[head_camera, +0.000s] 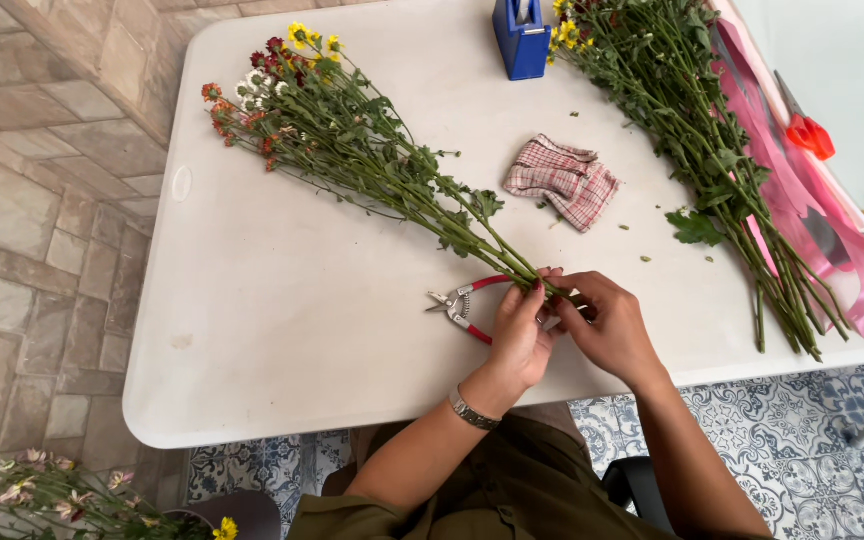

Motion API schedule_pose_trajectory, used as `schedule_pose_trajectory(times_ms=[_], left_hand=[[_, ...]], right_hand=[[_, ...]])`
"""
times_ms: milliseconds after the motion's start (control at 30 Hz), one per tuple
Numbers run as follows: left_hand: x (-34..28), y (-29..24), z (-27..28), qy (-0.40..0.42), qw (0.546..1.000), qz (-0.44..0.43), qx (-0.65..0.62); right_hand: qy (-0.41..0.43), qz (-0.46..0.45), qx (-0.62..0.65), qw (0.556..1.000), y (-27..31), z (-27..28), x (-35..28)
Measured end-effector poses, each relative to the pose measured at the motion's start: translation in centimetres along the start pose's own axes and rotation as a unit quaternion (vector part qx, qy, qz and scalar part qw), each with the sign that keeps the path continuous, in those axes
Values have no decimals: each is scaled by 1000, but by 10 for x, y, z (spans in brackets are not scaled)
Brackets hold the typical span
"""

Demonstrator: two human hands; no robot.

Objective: The person trims the stems of flowers using shears, gathers them into a bunch, and secures them with a red rubber band.

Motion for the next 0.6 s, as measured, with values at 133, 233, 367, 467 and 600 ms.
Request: schedule_pose_trajectory(times_ms=[133, 233, 367, 467, 600], left_hand=[[-1, -1, 5, -1, 1000, -4, 12], [-2, -1, 9, -1, 1000, -11, 29], [-4, -3, 12, -4, 1000, -12, 28], [-9, -7, 10, -3, 999, -15, 31], [-14, -11, 7, -6, 999, -22, 38]], right_hand=[[10, -56, 33, 998, -19, 16, 9], [75, -88, 9, 993, -6, 19, 20], [136, -102, -1, 985, 5, 20, 31], [165, -90, -26, 982, 14, 22, 37], [167, -71, -55, 982, 19, 26, 39]])
Point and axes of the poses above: each hand's wrist, its own x-axis towards the middle knuckle, its own z-axis out of the back of the hand, y = z × x, the point moved 4 cm from there along x, towards the middle knuckle, and after that the axes turned 15 degrees about z, right-handed, at the moved point
